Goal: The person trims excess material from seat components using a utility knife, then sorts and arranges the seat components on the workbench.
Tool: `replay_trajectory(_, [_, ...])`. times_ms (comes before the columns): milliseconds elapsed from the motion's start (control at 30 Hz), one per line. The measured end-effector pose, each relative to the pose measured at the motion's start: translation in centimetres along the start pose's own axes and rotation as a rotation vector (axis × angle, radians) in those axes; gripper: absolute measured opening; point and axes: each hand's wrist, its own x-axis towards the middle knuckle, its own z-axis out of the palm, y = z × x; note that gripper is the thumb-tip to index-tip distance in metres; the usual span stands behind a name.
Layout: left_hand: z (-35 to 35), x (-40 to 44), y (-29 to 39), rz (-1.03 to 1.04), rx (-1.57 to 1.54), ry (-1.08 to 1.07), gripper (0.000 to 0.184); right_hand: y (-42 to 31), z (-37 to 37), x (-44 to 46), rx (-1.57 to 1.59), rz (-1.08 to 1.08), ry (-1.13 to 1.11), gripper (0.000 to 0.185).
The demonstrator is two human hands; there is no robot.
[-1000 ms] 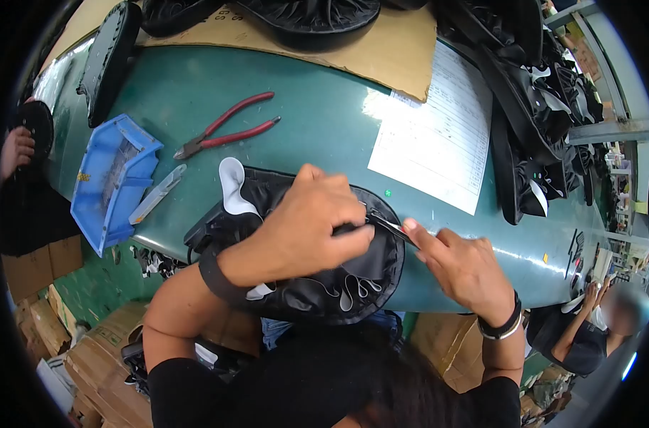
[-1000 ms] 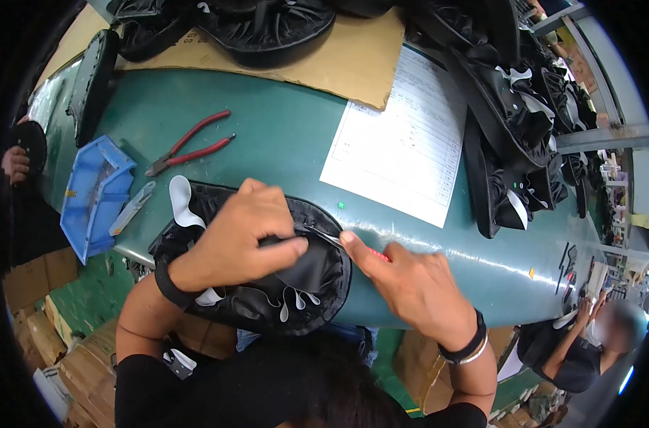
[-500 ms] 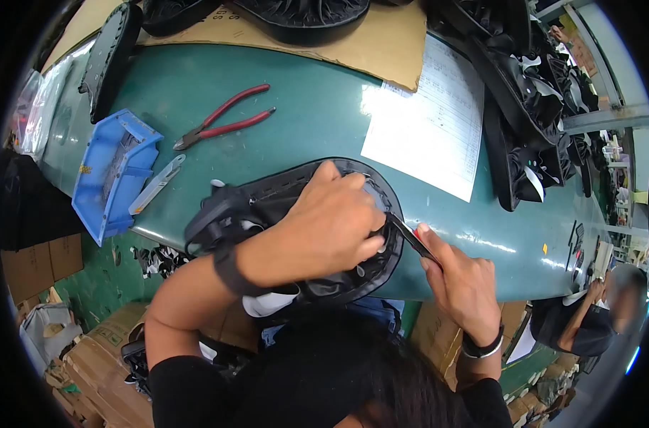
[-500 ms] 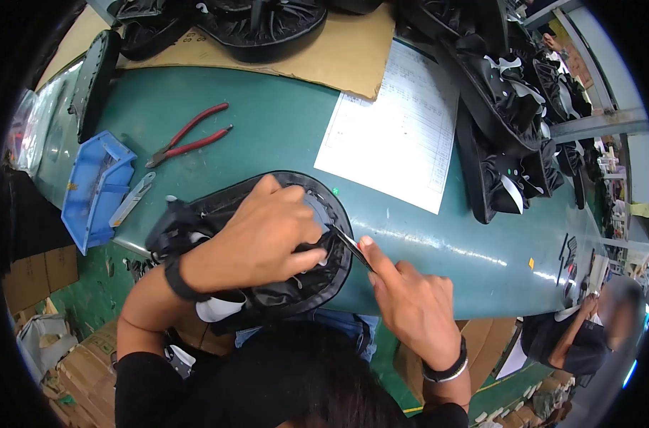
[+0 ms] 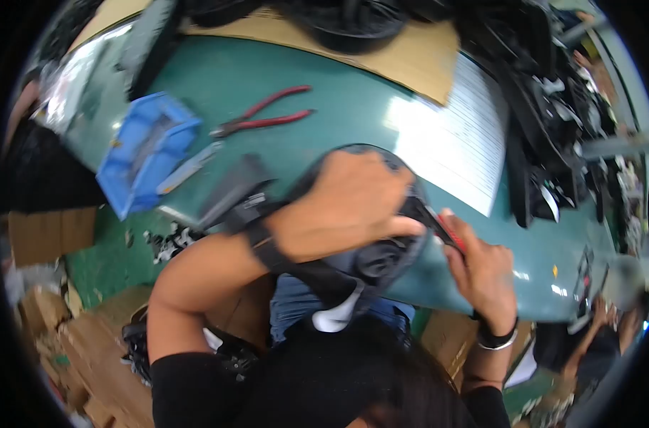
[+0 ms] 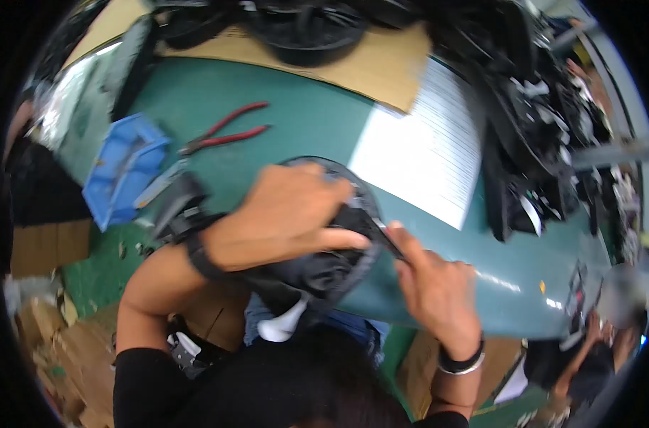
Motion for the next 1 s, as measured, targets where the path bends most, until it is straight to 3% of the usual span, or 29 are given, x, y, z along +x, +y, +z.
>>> replay_trajectory(100, [0.9, 1.3, -0.5, 0.093, -0.097, -0.154, 0.044, 1.2, 0.0, 1.7, 0.116, -0.028, -0.010, 0.050])
replay_trajectory(200, [2.3, 2.0, -2.0, 0.062, -0.356, 0.034, 0.037, 0.4, 0.7, 1.7, 0.128, 0.001, -0.035, 0.050])
replay_trajectory(267, [2.8, 3.1, -3.3, 0.045, -0.688, 0.358, 0.028, -0.6, 1.8, 0.8, 0.075, 0.082, 0.056, 0.051])
replay_trajectory(300, [2.4, 3.2, -3.7, 0.097, -0.781, 0.509, 0.025, -1.1, 1.9, 0.1, 0.100, 0.143, -0.010, 0.054])
replay_trajectory(333, [1.2, 2.6, -3.7, 0.097, -0.987, 0.539, 0.021, -1.0, 2.6, -0.7, 0.120, 0.079, 0.045, 0.055])
replay_trajectory(367, [0.7, 2.9, -3.6, 0.143, -1.597, 0.677, 0.016, -1.0, 3.1, -1.5, 0.132, 0.028, 0.103, 0.056])
replay_trajectory(400, [-1.5, 2.6, -3.0, 0.037, -1.763, 0.835, 0.013, -1.7, 2.5, -2.2, 0.184, 0.146, -0.053, 0.058])
replay_trajectory(433, [-2.1, 1.4, -5.1, 0.089, -1.853, 0.559, 0.013, -1.9, 3.1, -2.6, 0.102, 0.077, 0.063, 0.057])
replay_trajectory(500, [-1.3, 1.7, -2.4, -0.132, -1.196, 0.378, 0.017, -2.0, 2.0, -1.7, 0.133, 0.099, 0.019, 0.054])
replay_trajectory(567, [-1.1, 1.3, -1.1, -0.041, -0.182, 0.152, 0.024, -0.7, 1.2, -0.8, 0.133, 0.097, -0.019, 0.053])
replay_trajectory(600, [-0.9, 1.0, -0.6, -0.040, -0.007, 0.036, 0.026, -0.3, 1.0, -0.5, 0.158, 0.060, -0.055, 0.052])
replay_trajectory(700, [1.2, 1.3, -0.8, 0.075, -0.114, -0.064, 0.024, -0.1, 1.1, 0.1, 0.147, 0.028, -0.054, 0.053])
replay_trajectory(767, [1.1, 1.6, -1.4, -0.027, -0.262, -0.001, 0.023, -0.8, 1.6, -1.2, 0.156, 0.060, -0.064, 0.054])
replay_trajectory(833, [-0.3, 1.6, -2.3, 0.034, -0.659, 0.307, 0.020, -1.2, 2.0, -3.2, 0.167, 0.097, -0.083, 0.054])
replay_trajectory(867, [-0.4, 1.6, -2.7, 0.166, -0.689, 0.437, 0.020, -1.1, 2.0, -4.3, 0.182, 0.050, -0.055, 0.054])
replay_trajectory(900, [-0.3, 1.6, -2.4, 0.167, -0.693, 0.434, 0.020, -0.9, 1.9, -5.3, 0.195, 0.002, -0.022, 0.054])
replay_trajectory(967, [0.1, 1.0, -1.4, 0.206, -1.394, 0.366, 0.019, -0.7, 1.7, -6.2, 0.235, 0.073, -0.108, 0.056])
replay_trajectory(1000, [0.0, 0.6, -0.6, 0.067, -1.583, 0.143, 0.023, -0.4, 1.6, -5.9, 0.229, 0.088, -0.142, 0.056])
